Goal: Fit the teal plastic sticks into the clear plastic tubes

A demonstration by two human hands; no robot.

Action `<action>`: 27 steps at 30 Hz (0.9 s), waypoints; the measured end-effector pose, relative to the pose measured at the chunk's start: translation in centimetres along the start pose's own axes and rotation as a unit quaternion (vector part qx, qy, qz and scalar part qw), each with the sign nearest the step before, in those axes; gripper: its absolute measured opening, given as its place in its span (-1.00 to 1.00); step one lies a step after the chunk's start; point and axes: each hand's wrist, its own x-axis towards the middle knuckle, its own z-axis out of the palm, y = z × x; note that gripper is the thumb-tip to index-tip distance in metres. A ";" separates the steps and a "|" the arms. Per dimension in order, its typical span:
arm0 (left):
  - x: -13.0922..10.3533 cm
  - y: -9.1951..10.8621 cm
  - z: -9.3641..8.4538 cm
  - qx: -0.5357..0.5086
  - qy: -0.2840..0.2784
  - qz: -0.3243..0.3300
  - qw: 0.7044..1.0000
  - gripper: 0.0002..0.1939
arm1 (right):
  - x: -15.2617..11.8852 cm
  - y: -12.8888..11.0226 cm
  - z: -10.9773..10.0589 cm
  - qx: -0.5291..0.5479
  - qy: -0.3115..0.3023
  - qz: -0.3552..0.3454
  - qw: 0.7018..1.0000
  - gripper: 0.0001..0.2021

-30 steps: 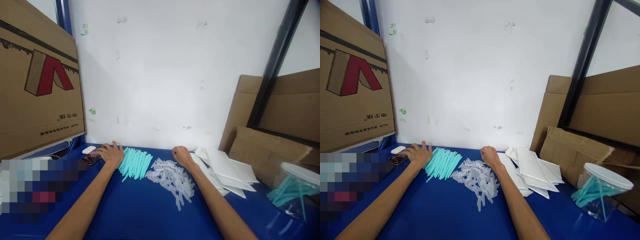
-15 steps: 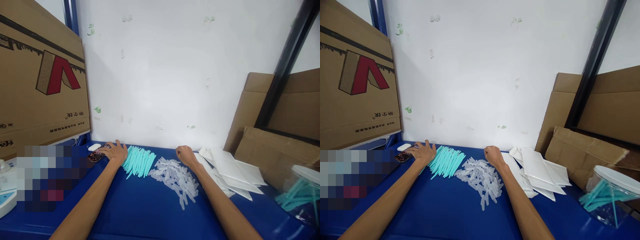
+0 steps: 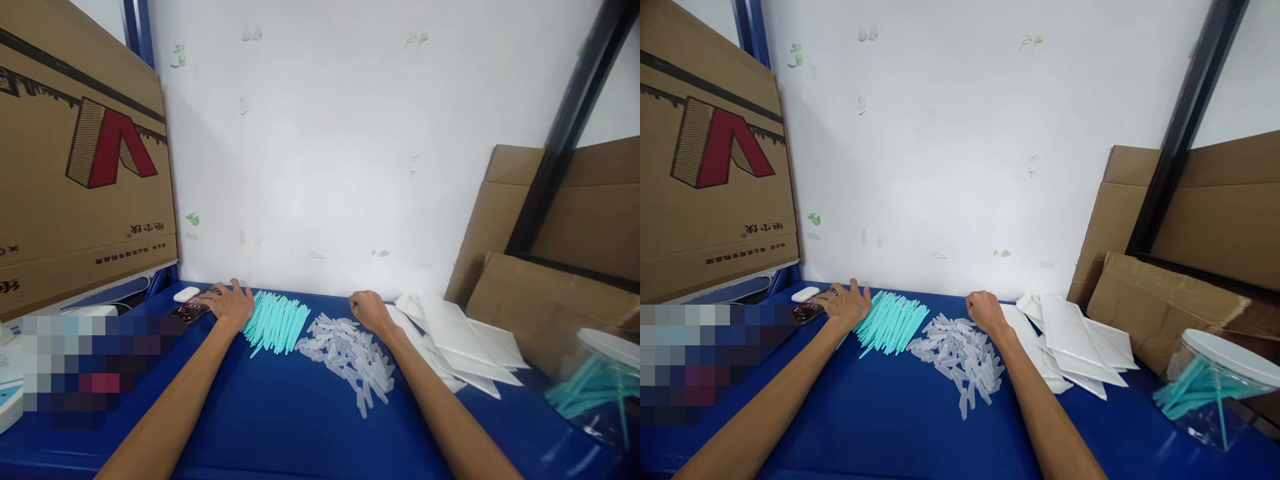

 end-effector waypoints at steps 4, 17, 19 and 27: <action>-0.1 0.0 -0.5 -0.039 0.044 0.058 0.997 -0.45 | 0.0 0.0 0.0 0.000 0.003 -0.001 1.000 -0.72; -2.4 2.8 -4.8 -0.142 0.012 0.368 0.919 -0.66 | 0.1 -0.3 -0.2 -0.016 -0.008 -0.004 1.000 -0.73; -3.2 3.2 -5.3 -0.139 -0.030 0.422 0.896 -0.62 | 0.0 -0.3 -0.2 -0.006 -0.005 -0.006 1.000 -0.72; -6.4 4.6 -6.1 -0.048 -0.086 0.484 0.869 -0.63 | 0.1 -0.8 -0.2 0.001 -0.002 -0.015 1.000 -0.73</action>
